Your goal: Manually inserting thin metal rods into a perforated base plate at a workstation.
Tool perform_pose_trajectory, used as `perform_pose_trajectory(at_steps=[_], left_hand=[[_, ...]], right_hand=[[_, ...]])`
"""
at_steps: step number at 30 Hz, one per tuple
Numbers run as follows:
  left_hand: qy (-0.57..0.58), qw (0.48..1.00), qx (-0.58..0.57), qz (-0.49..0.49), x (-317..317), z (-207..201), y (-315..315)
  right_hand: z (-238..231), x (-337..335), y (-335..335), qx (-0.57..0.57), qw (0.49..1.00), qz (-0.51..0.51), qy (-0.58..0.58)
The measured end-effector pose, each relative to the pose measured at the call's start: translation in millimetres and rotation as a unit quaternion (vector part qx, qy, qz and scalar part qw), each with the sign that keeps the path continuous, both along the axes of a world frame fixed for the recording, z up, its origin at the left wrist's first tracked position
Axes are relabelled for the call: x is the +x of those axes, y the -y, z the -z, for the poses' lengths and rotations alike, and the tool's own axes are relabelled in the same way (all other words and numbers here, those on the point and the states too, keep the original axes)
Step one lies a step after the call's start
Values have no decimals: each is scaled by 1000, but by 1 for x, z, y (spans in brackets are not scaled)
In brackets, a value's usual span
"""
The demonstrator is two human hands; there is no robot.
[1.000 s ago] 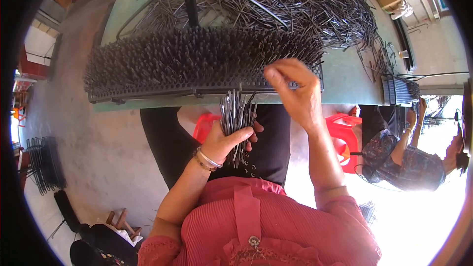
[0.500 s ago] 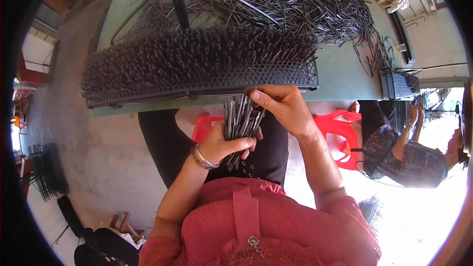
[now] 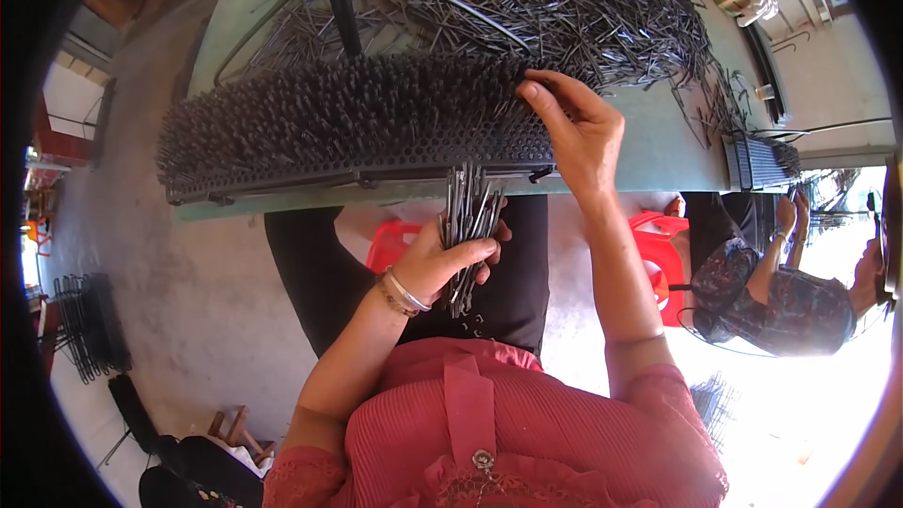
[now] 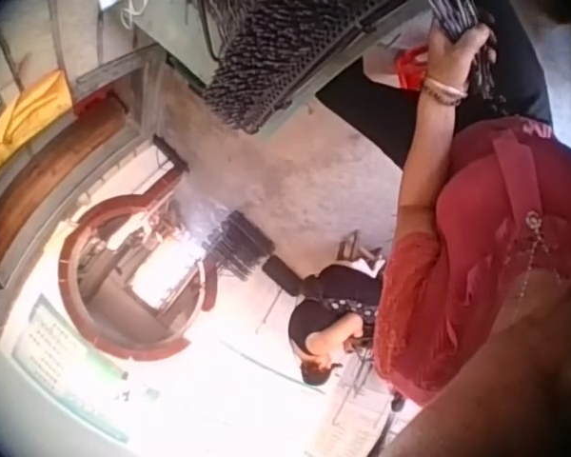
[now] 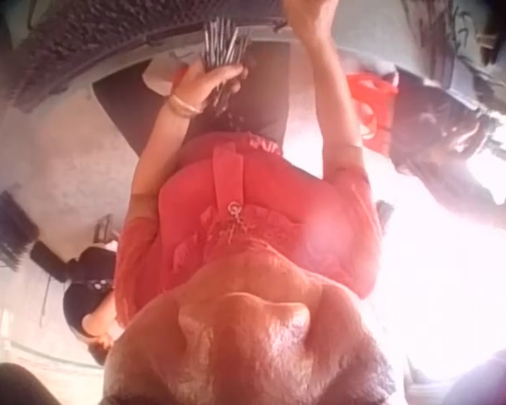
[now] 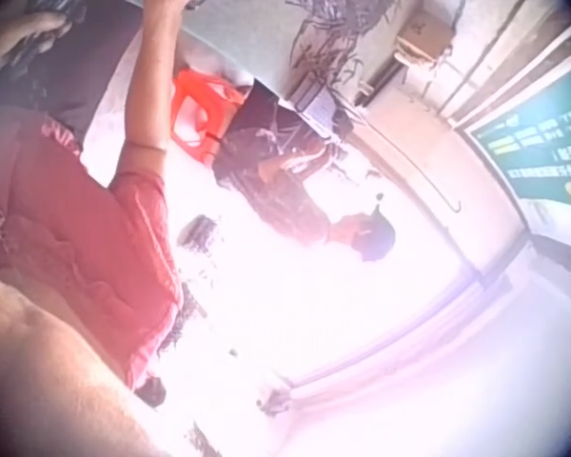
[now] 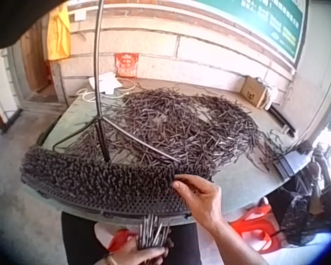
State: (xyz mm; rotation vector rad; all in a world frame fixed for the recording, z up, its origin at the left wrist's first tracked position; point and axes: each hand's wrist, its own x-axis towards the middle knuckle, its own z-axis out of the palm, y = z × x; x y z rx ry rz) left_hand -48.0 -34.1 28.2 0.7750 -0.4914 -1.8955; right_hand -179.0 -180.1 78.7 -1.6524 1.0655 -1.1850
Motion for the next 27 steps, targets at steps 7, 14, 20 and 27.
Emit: perform_pose_trajectory(at_steps=[7, 14, 20, 27], left_hand=[[-7, 1000, 5, 4, 0, 10, -7], [-26, 999, 41, 18, 4, 5, -9], [-21, 998, 47, 30, 3, 12, -11], [26, 999, 30, 11, 1, 11, -11]], right_hand=[[14, 5, 10, -35, 999, 19, -12], [12, 9, 7, -86, 995, 9, -44], [16, 9, 7, -66, 997, 25, -43], [25, 9, 3, -157, 984, 23, -86]])
